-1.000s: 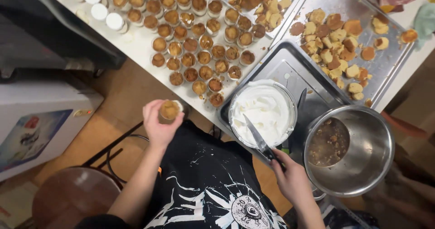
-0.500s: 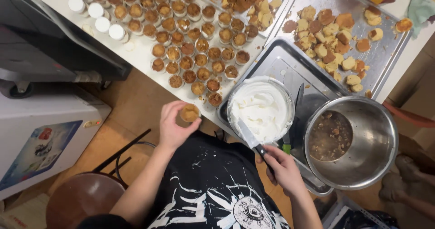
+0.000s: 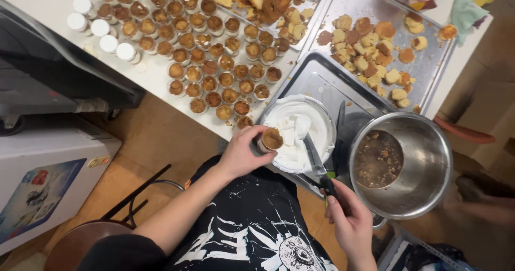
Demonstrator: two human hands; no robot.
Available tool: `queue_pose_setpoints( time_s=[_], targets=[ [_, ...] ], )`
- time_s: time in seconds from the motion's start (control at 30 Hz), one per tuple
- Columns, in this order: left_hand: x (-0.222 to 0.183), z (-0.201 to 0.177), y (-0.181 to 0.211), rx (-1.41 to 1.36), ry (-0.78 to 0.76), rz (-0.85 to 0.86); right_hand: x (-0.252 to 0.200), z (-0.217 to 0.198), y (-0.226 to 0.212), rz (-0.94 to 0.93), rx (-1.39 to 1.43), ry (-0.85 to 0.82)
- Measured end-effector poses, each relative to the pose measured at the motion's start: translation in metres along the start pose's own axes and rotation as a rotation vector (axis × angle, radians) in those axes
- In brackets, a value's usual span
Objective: The person is filling small cups with cream and other ingredients to make desserts.
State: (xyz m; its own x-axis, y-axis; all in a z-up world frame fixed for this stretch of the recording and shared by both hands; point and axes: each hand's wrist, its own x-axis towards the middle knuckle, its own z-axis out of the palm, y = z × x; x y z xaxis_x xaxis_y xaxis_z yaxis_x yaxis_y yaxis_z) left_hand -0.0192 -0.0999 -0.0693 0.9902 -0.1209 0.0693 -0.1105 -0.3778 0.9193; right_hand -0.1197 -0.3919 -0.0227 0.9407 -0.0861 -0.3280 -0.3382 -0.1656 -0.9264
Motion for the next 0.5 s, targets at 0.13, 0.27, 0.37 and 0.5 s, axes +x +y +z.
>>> queue_pose_setpoints(
  time_s=[0.13, 0.27, 0.37, 0.5],
  targets=[
    [0.013, 0.013, 0.027, -0.15, -0.082, -0.093, -0.006, -0.005, -0.02, -0.362, -0.378, 0.102],
    [0.016, 0.028, 0.035, -0.145, -0.087, -0.025, -0.011, -0.016, -0.029, -0.455, -0.513, 0.148],
    [0.015, 0.039, 0.041, -0.117, -0.083, 0.077, -0.014, -0.027, -0.028, -0.468, -0.543, 0.157],
    [0.013, 0.051, 0.048, -0.134, -0.074, 0.082, -0.02, -0.043, -0.035, -0.495, -0.642, 0.123]
  ],
)
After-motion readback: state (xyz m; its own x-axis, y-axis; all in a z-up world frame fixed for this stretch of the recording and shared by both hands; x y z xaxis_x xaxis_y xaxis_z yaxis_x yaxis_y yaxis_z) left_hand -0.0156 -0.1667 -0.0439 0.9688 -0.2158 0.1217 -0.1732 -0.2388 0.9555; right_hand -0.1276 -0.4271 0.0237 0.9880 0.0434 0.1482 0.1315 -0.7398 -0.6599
